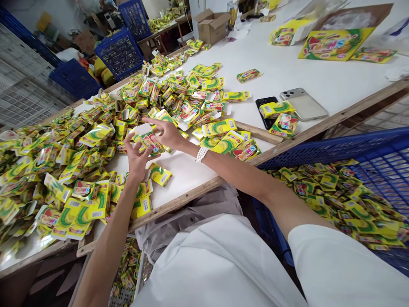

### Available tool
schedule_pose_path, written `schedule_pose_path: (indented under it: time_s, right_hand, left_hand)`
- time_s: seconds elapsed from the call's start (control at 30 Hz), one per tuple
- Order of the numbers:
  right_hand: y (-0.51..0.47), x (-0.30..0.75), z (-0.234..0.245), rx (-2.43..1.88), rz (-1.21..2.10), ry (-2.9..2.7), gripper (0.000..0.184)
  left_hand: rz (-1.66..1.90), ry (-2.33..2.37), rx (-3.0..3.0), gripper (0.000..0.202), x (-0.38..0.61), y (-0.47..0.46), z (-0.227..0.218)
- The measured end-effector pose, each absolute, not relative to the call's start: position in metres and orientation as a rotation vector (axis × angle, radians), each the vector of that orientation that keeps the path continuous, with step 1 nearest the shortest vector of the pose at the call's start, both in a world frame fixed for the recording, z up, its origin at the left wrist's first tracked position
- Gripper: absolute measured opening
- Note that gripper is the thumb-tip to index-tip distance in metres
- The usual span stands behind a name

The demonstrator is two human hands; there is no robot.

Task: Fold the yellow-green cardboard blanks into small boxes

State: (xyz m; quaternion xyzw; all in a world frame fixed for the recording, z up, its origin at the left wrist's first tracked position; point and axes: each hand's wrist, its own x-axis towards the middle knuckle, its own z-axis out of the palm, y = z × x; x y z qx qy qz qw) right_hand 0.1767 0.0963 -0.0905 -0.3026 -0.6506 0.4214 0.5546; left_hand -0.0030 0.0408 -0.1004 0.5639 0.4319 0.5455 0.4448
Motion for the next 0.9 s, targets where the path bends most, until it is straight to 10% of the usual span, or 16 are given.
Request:
schedule_pose_path:
  time_s: [0.17,0.3,0.6,0.9]
  right_hand:
    - [0.091,0.173,-0.086,-0.827,1.1,-1.408,0.023]
    - [0.092,0.171,-0.086,-0.87,1.278,-1.249,0.042]
    - [0.091,0.178,-0.084,-0.903,1.563,-1.068,0.023]
    - [0.092,0.17,-0.095,-0.992,1.171,-1.307,0.013]
  left_hand:
    - [1.279,1.154,1.46,0.058,-0.005,0.043,-0.097]
    - [1.26,1.195,1.447,0.049,-0.006,0.044,-0.099]
    - [1.226,1.24,1.362,0.05,-0.005,0.04,-0.098]
    - [1.225,1.241,1.302,0.053,-0.002,0.041,-0.105]
